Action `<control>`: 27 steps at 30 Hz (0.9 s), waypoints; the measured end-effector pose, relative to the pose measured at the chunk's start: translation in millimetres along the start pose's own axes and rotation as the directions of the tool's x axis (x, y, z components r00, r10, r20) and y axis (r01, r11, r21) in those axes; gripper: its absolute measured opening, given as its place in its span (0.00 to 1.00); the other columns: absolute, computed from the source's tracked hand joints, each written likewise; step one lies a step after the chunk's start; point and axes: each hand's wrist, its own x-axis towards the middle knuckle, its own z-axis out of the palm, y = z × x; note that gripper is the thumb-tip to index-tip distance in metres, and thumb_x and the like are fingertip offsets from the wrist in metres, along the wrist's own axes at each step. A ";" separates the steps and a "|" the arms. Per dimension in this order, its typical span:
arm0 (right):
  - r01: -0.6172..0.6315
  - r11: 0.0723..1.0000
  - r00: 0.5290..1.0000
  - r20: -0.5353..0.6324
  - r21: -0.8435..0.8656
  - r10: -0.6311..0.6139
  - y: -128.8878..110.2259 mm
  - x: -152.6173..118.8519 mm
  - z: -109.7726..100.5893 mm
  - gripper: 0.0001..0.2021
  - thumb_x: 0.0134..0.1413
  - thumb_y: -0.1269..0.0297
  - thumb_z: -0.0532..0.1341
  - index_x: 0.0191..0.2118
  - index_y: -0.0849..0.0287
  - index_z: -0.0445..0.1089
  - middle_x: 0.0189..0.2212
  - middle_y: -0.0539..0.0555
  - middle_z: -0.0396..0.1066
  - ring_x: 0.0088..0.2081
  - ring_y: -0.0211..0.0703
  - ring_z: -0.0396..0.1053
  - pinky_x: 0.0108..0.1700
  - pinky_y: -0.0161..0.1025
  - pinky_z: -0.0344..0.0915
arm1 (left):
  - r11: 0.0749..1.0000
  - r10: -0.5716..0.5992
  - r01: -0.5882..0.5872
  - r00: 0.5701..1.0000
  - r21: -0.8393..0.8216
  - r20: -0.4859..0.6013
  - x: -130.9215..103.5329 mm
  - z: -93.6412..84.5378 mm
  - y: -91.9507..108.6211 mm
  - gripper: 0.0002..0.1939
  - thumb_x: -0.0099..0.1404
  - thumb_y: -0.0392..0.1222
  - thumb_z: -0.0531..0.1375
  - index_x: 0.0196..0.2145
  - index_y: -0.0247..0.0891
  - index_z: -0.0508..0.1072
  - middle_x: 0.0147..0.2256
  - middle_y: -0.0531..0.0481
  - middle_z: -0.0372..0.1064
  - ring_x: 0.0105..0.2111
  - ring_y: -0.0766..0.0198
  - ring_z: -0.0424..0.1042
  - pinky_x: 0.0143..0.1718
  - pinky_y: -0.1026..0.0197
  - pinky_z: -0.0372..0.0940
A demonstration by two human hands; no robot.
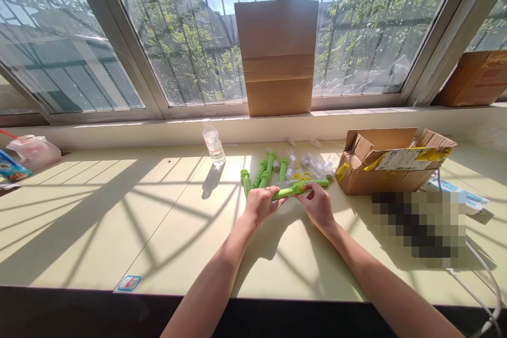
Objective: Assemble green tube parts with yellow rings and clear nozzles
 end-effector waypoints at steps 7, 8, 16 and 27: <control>-0.011 1.000 0.999 0.039 -0.003 0.011 -2.0 -0.2 -1.5 0.13 0.46 0.53 0.63 0.34 0.55 0.68 0.17 0.46 0.64 0.22 0.46 0.65 0.30 0.40 0.60 | 0.999 0.013 -0.013 1.000 -0.031 0.012 -0.1 -6.8 0.0 0.17 0.65 0.56 0.63 0.41 0.40 0.81 0.34 0.47 0.81 0.31 0.56 0.79 0.35 0.59 0.67; -0.008 1.000 0.999 0.050 -0.001 0.008 -2.6 -0.2 -1.8 0.13 0.47 0.53 0.63 0.35 0.55 0.68 0.17 0.46 0.64 0.23 0.46 0.65 0.31 0.41 0.61 | 1.000 0.010 -0.010 1.000 -0.025 0.011 0.1 -7.5 0.2 0.18 0.65 0.56 0.62 0.41 0.40 0.81 0.33 0.46 0.81 0.31 0.56 0.79 0.34 0.59 0.66; -0.009 1.000 0.986 0.165 0.024 0.005 -9.7 -0.8 -4.5 0.17 0.44 0.57 0.62 0.41 0.56 0.64 0.21 0.46 0.67 0.22 0.44 0.66 0.30 0.41 0.62 | 0.999 -0.042 0.041 0.998 0.023 0.054 0.6 -10.6 3.4 0.21 0.66 0.61 0.60 0.38 0.41 0.82 0.28 0.45 0.79 0.28 0.55 0.77 0.32 0.59 0.64; 0.037 0.998 0.995 0.098 -0.058 -0.031 -5.3 -1.7 -2.6 0.15 0.43 0.58 0.63 0.39 0.55 0.65 0.24 0.49 0.70 0.23 0.43 0.65 0.32 0.41 0.61 | 0.999 -0.009 0.008 1.000 0.036 0.018 -1.1 -7.5 3.1 0.22 0.67 0.62 0.57 0.34 0.43 0.81 0.25 0.48 0.77 0.25 0.57 0.75 0.29 0.60 0.61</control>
